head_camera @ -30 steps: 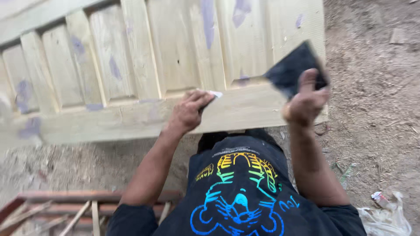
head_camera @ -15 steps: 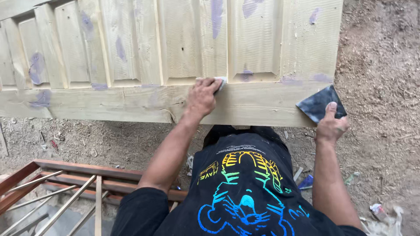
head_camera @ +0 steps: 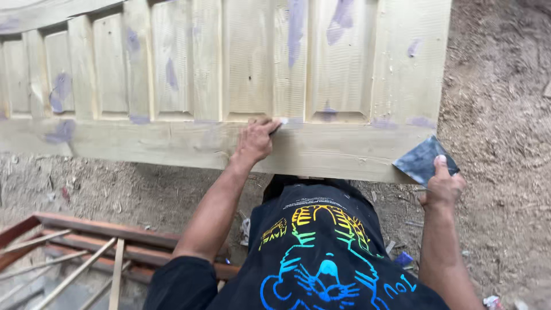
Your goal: The person applies wood filler to a wooden door using a putty knife, spreading it into the grooves and recessed panels. The person repeatedly scoops filler from a container and smooths it across the door surface.
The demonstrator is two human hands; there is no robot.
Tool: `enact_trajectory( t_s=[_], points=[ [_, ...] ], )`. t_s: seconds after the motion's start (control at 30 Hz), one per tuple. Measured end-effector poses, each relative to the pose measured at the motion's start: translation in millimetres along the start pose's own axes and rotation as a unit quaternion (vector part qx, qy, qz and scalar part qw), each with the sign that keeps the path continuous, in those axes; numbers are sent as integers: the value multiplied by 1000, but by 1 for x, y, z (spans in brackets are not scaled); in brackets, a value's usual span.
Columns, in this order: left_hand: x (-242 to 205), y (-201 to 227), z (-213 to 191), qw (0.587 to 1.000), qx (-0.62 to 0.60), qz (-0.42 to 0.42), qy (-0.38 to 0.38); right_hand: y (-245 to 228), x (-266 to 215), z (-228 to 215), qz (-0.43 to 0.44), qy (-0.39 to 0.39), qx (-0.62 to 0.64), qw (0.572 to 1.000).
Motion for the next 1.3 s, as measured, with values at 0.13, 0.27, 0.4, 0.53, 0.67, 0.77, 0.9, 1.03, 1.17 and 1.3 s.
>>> enact_trajectory(
  t_s=[0.13,0.27,0.4,0.53,0.67,0.77,0.9,1.03,1.17,1.3],
  points=[
    [-24,16,-1,1000,2,2,-29,3,-18,-6,68,-15,2,998],
    [17,12,-32,988,-61,-87,-112,0,-16,-3,17,-52,-14,998],
    [64,15,-39,995,-5,8,96,16,-17,-9,-17,-3,47,999],
    [86,7,-36,997,72,16,39,36,-38,1,-15,53,75,996],
    [55,-67,-48,998,-11,-28,-63,32,-52,10,-22,144,81,986],
    [59,-105,-64,996,-40,-37,76,22,-52,28,-121,157,129,972],
    [75,-106,-34,991,-45,-116,40,13,-43,57,-127,170,163,964],
    [97,-87,-18,991,-45,-129,-5,4,-26,84,-216,111,184,952],
    [79,-79,-19,995,-59,-77,-4,8,-21,92,-189,129,186,956],
    [54,-82,-39,989,-18,-82,-120,-1,-27,80,-193,134,170,957]
  ],
)
Point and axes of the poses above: each hand's wrist, its own x-axis towards the middle knuckle, its own z-axis out of the palm, y = z × x, the point moved 1 cm from there along x, towards the middle knuckle, and after that the axes turned 11 degrees about -y, right-handed, at the moved point
